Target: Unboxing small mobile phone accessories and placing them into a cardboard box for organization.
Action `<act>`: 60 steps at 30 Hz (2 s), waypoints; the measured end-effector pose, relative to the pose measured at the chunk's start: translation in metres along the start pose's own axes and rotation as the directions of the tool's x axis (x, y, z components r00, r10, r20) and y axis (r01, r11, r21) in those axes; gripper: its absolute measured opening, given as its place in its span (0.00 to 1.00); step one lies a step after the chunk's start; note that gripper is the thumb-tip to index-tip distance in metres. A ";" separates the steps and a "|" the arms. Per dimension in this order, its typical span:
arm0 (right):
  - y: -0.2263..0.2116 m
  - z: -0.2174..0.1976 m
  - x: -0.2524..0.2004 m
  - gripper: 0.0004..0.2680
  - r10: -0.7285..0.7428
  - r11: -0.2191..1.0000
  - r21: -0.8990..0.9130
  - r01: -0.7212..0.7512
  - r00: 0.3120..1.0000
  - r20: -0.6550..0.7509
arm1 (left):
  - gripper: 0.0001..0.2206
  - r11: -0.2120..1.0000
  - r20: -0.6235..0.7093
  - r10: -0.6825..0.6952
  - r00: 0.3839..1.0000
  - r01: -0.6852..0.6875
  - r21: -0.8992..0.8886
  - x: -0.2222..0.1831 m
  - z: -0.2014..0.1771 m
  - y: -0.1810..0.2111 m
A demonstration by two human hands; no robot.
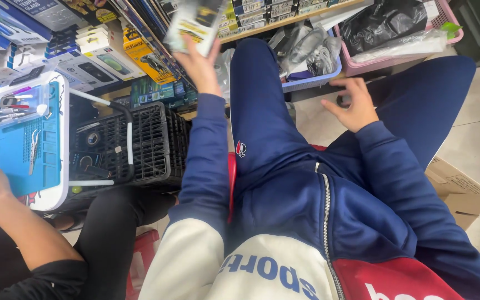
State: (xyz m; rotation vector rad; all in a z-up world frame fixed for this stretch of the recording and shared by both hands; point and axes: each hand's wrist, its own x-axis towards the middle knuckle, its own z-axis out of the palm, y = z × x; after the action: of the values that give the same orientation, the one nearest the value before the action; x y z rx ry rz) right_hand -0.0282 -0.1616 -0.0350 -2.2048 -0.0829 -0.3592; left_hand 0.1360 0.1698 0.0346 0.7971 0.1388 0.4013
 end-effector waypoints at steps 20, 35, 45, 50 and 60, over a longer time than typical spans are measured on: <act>-0.011 0.001 -0.003 0.12 0.229 0.973 -0.063 -0.220 0.940 0.253 | 0.28 0.998 -0.029 0.040 0.999 -0.039 0.045 0.095 -0.014 -0.004; 0.010 0.008 -0.002 0.12 0.173 0.985 -0.059 -0.163 0.947 0.271 | 0.25 0.688 0.246 -0.262 0.933 0.002 0.726 0.052 0.002 0.040; 0.015 -0.014 0.002 0.13 0.046 0.999 0.020 -0.050 0.986 0.160 | 0.11 -0.160 0.710 -0.147 0.689 -0.725 0.670 -0.082 -0.009 -0.080; 0.062 -0.095 -0.008 0.08 -0.085 0.996 -0.004 0.086 0.971 -0.224 | 0.08 -0.128 0.874 -0.225 0.430 -0.902 0.411 -0.088 -0.022 -0.091; 0.473 -0.088 -0.260 0.05 0.685 0.680 0.248 -0.690 0.478 -0.550 | 0.08 -0.102 0.880 -0.314 0.357 -0.934 0.342 -0.076 -0.033 -0.089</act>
State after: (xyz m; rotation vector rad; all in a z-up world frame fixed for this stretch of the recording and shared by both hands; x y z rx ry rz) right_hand -0.2086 -0.5037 -0.4217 -1.8150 1.1560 -0.5750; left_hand 0.0840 0.1052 -0.0542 2.5918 -1.1016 0.4578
